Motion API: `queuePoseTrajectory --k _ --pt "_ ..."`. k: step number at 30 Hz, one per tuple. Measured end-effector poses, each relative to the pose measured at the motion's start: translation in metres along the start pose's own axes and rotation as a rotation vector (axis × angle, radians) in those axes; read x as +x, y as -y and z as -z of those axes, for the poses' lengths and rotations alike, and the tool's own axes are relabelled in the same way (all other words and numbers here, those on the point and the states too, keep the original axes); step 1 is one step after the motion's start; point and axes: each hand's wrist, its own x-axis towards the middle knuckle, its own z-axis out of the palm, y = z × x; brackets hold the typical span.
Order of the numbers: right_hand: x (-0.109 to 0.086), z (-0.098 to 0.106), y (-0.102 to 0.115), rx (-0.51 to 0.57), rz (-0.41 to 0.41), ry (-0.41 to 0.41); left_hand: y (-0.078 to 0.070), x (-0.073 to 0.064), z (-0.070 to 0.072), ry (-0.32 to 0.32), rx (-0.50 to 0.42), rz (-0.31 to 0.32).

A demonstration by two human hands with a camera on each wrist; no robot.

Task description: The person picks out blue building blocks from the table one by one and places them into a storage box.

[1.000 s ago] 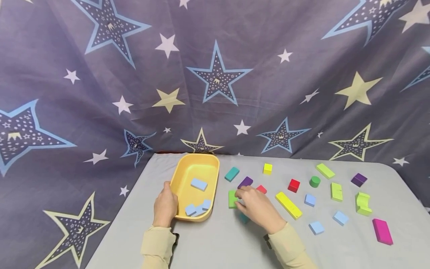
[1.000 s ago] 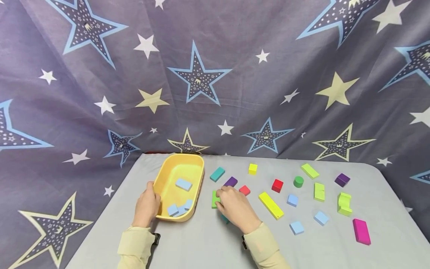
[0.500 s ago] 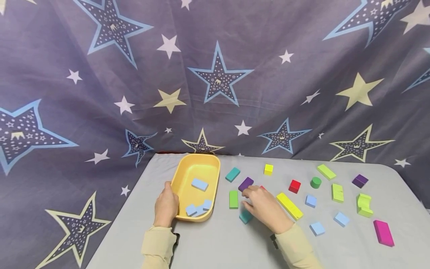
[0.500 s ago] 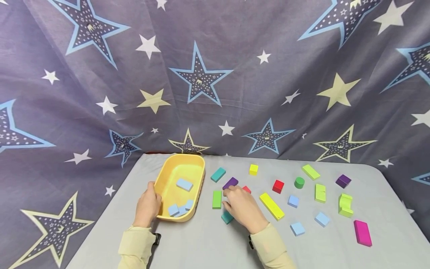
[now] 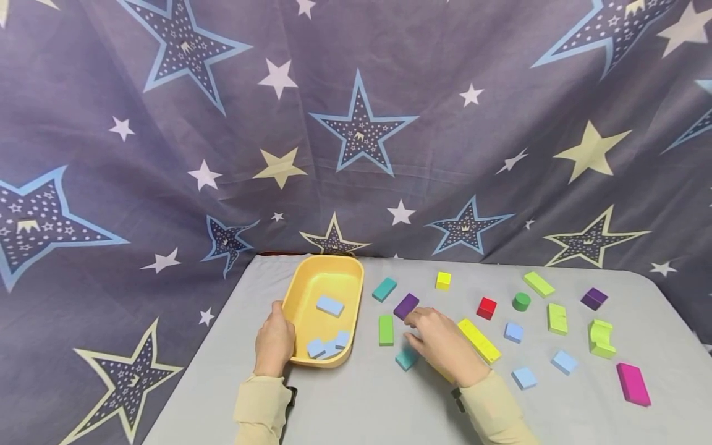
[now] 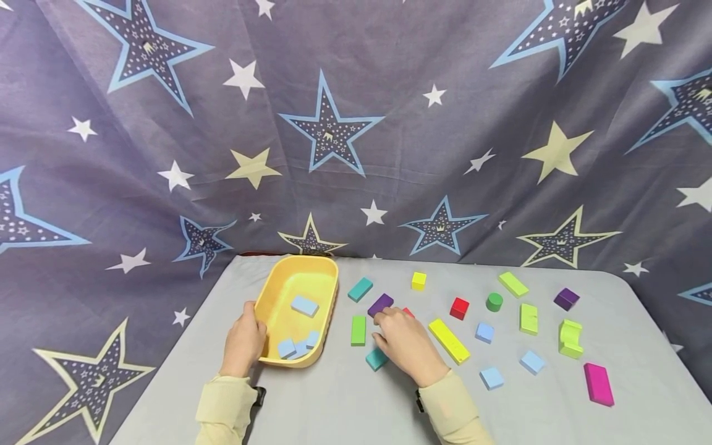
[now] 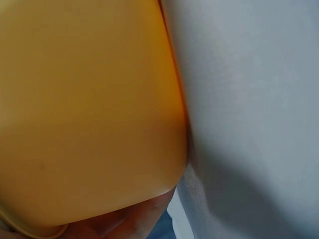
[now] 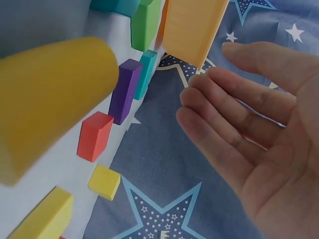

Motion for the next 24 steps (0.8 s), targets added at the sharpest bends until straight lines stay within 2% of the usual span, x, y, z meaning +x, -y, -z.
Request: queuePoseTrajectory --k 8,15,24 --pt "-0.003 0.004 -0.006 -0.022 0.022 -0.027 -0.001 0.001 0.0 0.009 0.006 0.004" --pt "-0.003 0.008 -0.01 -0.012 -0.027 0.016 -0.002 0.001 0.0 0.011 0.008 0.003" --pt "-0.007 0.007 -0.017 -0.012 -0.025 -0.005 0.0 0.001 0.0 0.023 0.001 0.004"
